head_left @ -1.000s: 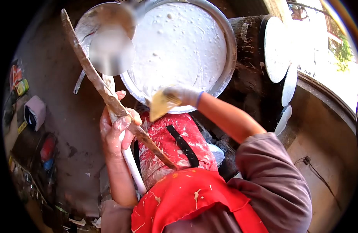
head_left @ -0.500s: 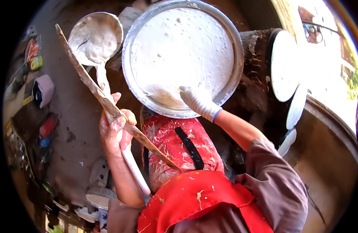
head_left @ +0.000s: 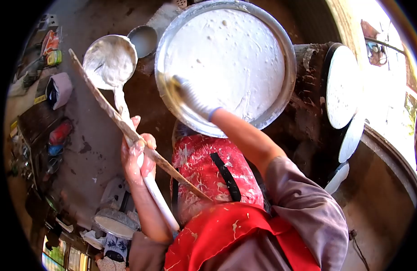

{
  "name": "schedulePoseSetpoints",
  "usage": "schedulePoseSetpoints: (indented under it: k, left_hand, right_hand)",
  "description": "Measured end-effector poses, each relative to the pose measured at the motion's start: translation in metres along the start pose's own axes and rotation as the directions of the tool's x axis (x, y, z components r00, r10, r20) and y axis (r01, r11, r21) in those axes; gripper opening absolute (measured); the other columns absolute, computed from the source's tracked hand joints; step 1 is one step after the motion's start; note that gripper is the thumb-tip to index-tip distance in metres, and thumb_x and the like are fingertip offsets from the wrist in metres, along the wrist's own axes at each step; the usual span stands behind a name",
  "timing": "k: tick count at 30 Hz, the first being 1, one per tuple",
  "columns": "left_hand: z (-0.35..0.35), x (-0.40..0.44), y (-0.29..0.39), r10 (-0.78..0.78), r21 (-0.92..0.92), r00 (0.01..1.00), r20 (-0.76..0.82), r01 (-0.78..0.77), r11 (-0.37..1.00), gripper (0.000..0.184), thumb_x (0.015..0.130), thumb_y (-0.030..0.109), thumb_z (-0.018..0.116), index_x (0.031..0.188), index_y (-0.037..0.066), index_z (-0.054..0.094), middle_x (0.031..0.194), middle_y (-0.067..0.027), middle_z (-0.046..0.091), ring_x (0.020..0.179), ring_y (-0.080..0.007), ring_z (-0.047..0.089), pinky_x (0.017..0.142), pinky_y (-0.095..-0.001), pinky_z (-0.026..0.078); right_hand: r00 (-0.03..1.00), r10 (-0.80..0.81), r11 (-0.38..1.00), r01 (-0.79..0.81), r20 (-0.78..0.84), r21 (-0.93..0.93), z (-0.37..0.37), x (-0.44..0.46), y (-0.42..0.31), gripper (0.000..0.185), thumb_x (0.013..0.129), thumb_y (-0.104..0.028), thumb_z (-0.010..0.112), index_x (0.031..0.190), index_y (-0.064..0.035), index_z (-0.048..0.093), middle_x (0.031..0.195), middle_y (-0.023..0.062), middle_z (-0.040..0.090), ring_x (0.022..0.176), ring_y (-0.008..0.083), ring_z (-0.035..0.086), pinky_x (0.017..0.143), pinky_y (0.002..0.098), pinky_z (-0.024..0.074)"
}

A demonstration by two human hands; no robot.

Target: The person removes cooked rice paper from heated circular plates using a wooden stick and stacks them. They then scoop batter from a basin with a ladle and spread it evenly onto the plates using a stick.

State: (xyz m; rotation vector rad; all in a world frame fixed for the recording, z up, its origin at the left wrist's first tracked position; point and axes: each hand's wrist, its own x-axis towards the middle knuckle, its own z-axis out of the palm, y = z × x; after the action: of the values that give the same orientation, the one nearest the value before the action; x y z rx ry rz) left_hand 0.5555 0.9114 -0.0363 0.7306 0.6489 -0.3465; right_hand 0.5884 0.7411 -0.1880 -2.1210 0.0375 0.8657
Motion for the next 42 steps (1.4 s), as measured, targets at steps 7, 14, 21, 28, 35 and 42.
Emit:
schedulePoseSetpoints:
  k: [7, 14, 21, 28, 35, 42]
  left_hand:
    - [-0.007, 0.005, 0.004, 0.018, 0.036, 1.000, 0.003, -0.018, 0.999, 0.054, 0.074, 0.009, 0.059, 0.121, -0.001, 0.035, 0.071, -0.0150, 0.057, 0.027, -0.0033, 0.030, 0.028, -0.0150, 0.026]
    - [-0.010, 0.007, 0.006, -0.004, -0.011, 0.998, 0.070, 0.005, 1.000, 0.056, 0.073, 0.009, 0.061, 0.122, 0.000, 0.035, 0.071, -0.0166, 0.057, 0.027, -0.0047, 0.032, 0.027, -0.0151, 0.027]
    - [-0.005, 0.003, -0.001, -0.010, -0.019, 0.998, 0.066, 0.011, 1.000, 0.055, 0.073, 0.009, 0.061, 0.121, 0.001, 0.036, 0.071, -0.0164, 0.057, 0.028, -0.0045, 0.032, 0.027, -0.0146, 0.027]
    - [-0.003, -0.001, 0.002, -0.022, -0.031, 0.998, 0.064, 0.024, 0.999, 0.054, 0.073, 0.008, 0.060, 0.121, 0.002, 0.036, 0.070, -0.0157, 0.057, 0.028, -0.0044, 0.033, 0.027, -0.0144, 0.028]
    - [-0.008, 0.001, -0.005, -0.001, -0.052, 0.998, 0.068, 0.004, 0.999, 0.052, 0.074, 0.007, 0.058, 0.121, -0.001, 0.035, 0.072, -0.0166, 0.058, 0.028, -0.0040, 0.033, 0.028, -0.0142, 0.028]
    - [-0.001, 0.003, 0.006, -0.019, -0.094, 0.996, 0.087, 0.028, 0.995, 0.052, 0.074, 0.006, 0.057, 0.120, -0.001, 0.035, 0.073, -0.0164, 0.059, 0.028, -0.0035, 0.033, 0.028, -0.0142, 0.028]
  right_hand:
    - [0.882, -0.443, 0.728, 0.458, 0.160, -0.509, 0.031, -0.064, 0.010, 0.032, 0.081, -0.011, 0.042, 0.111, -0.0057, 0.048, 0.096, 0.0121, 0.055, 0.068, 0.0275, 0.060, 0.067, 0.0425, 0.0459]
    - [0.950, -0.189, 0.967, 0.137, -0.247, -0.215, -0.024, -0.014, -0.002, 0.021, 0.083, -0.021, 0.049, 0.101, -0.0111, 0.057, 0.084, 0.0164, 0.060, 0.074, 0.0314, 0.057, 0.067, 0.0372, 0.0460]
    - [0.997, 0.070, 0.971, -0.064, -0.016, 0.229, -0.002, 0.042, 0.038, 0.035, 0.086, -0.029, 0.040, 0.110, -0.0057, 0.050, 0.084, 0.0139, 0.058, 0.077, 0.0256, 0.058, 0.075, 0.0342, 0.0448]
    - [0.765, 0.329, 0.774, 0.118, -0.554, 0.622, -0.059, 0.049, 0.058, 0.019, 0.077, -0.010, 0.054, 0.093, -0.0011, 0.061, 0.083, 0.0104, 0.064, 0.077, 0.0160, 0.060, 0.072, 0.0284, 0.0455]
    - [0.896, 0.234, 0.921, -0.081, -0.376, 0.380, -0.076, 0.127, 0.048, 0.023, 0.070, -0.016, 0.054, 0.079, 0.0032, 0.061, 0.071, 0.0186, 0.062, 0.065, 0.0254, 0.060, 0.061, 0.0353, 0.0464]
    - [0.971, 0.208, 0.953, -0.175, 0.117, -0.248, -0.022, -0.071, 0.055, 0.024, 0.078, -0.026, 0.052, 0.087, -0.0075, 0.063, 0.072, 0.0191, 0.060, 0.066, 0.0328, 0.060, 0.063, 0.0398, 0.0472]
